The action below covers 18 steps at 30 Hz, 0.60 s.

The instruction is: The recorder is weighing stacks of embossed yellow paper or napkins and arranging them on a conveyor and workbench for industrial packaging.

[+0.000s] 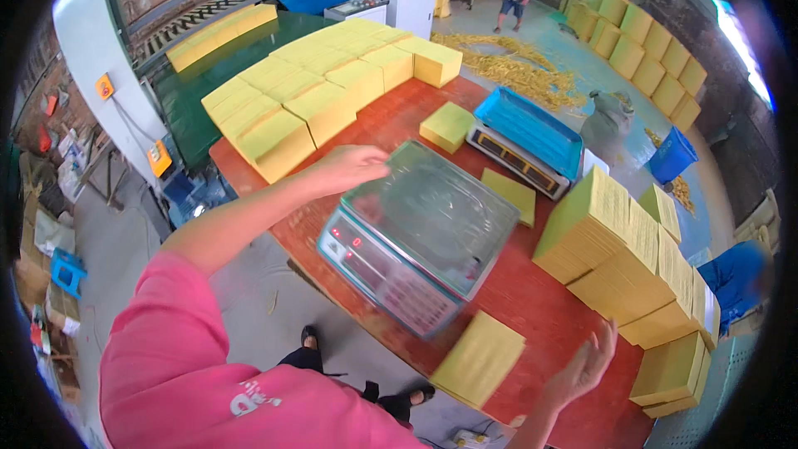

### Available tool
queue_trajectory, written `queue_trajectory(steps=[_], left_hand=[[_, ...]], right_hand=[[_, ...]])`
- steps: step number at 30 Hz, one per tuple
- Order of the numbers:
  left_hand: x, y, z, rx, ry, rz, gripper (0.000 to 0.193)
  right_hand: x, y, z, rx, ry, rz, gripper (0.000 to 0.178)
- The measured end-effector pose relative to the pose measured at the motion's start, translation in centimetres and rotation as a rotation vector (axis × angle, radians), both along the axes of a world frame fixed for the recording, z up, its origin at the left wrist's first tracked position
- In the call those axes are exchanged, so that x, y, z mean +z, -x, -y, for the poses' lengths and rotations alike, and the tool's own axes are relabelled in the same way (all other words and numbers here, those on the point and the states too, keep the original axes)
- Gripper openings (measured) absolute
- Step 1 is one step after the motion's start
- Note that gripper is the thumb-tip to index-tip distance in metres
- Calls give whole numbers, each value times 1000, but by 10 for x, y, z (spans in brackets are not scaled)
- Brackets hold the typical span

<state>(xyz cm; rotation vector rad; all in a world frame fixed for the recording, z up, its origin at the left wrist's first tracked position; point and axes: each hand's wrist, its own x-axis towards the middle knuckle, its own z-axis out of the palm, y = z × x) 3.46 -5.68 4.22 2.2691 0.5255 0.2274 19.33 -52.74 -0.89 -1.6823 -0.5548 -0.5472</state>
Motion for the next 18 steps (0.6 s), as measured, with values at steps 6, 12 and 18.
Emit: queue_trajectory(steps=[6,12,18], left_hand=[[-47,124,-153,285,-747,-118,65],[-55,147,-227,194,-555,-259,71],[-26,122,-283,130,-552,-229,70]], right_hand=[[42,94,-223,371,-1,-139,35],[44,119,-332,601,218,-167,34],[53,80,-399,642,272,-311,31]])
